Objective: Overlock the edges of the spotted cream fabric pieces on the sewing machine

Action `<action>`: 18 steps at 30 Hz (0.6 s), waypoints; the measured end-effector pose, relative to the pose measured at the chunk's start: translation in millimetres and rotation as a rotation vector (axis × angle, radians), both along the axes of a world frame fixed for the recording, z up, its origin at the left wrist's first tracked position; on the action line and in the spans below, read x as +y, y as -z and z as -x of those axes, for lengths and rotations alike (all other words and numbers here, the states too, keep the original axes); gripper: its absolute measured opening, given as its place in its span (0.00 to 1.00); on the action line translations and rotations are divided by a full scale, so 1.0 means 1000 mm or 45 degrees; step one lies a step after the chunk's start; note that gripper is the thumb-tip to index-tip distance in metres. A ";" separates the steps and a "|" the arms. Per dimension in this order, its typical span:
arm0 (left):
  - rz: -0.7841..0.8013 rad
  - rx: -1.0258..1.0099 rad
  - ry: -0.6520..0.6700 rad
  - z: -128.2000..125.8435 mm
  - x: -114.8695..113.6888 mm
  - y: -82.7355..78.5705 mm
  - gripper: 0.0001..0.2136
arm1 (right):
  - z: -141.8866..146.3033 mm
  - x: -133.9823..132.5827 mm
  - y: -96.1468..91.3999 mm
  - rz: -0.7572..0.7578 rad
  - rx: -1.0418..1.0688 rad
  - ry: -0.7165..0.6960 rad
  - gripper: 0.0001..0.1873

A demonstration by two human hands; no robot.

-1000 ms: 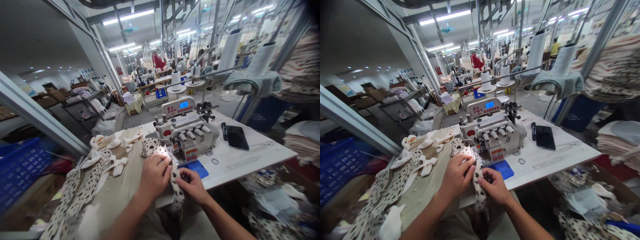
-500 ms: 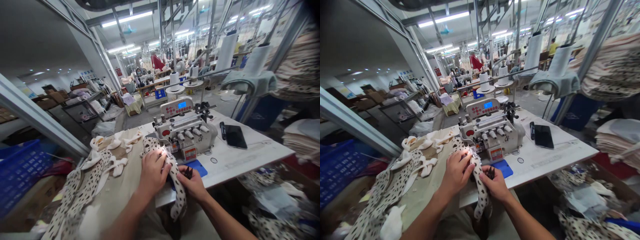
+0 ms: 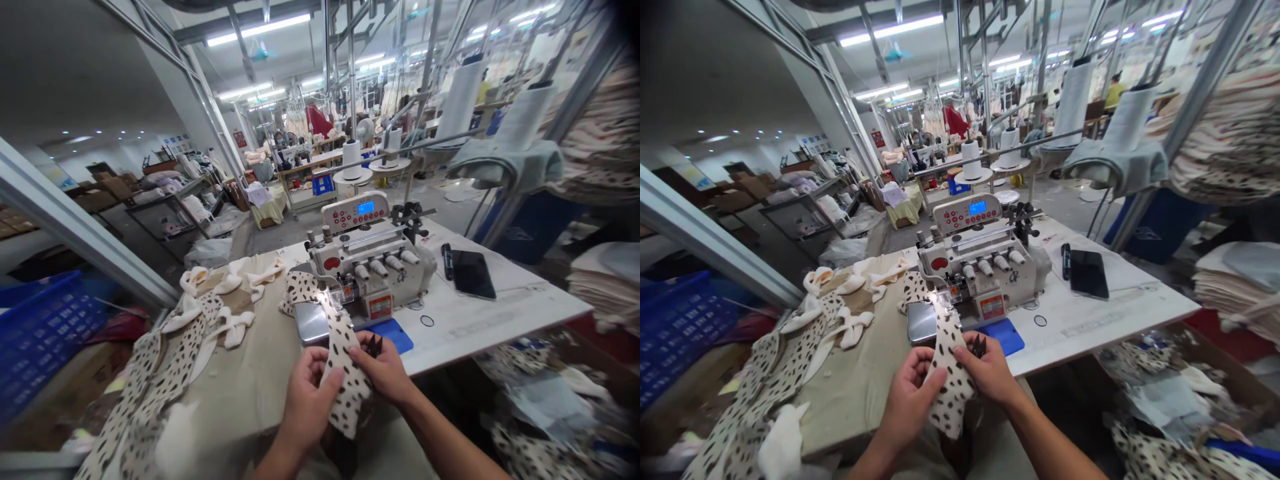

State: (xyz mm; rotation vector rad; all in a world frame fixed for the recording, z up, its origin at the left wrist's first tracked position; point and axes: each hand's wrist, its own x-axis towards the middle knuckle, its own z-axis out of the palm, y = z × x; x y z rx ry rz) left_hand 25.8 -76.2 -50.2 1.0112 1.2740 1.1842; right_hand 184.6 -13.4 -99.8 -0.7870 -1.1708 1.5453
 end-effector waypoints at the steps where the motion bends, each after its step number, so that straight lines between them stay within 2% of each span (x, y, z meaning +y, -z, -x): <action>1: -0.049 0.074 -0.055 0.004 -0.001 -0.001 0.18 | 0.001 0.000 -0.001 -0.011 -0.020 0.022 0.21; 5: -0.197 0.250 -0.166 0.013 -0.005 0.001 0.16 | 0.003 0.000 -0.004 -0.034 -0.054 0.072 0.21; 9: -0.291 0.433 -0.223 0.015 -0.002 0.003 0.15 | 0.003 -0.001 -0.004 -0.006 -0.027 0.013 0.22; 13: -0.424 0.643 -0.286 0.020 0.005 -0.005 0.14 | 0.003 -0.001 -0.005 -0.034 -0.031 -0.030 0.21; 18: -0.496 0.779 -0.241 0.024 0.010 -0.019 0.10 | 0.003 -0.001 -0.005 -0.047 -0.021 -0.048 0.20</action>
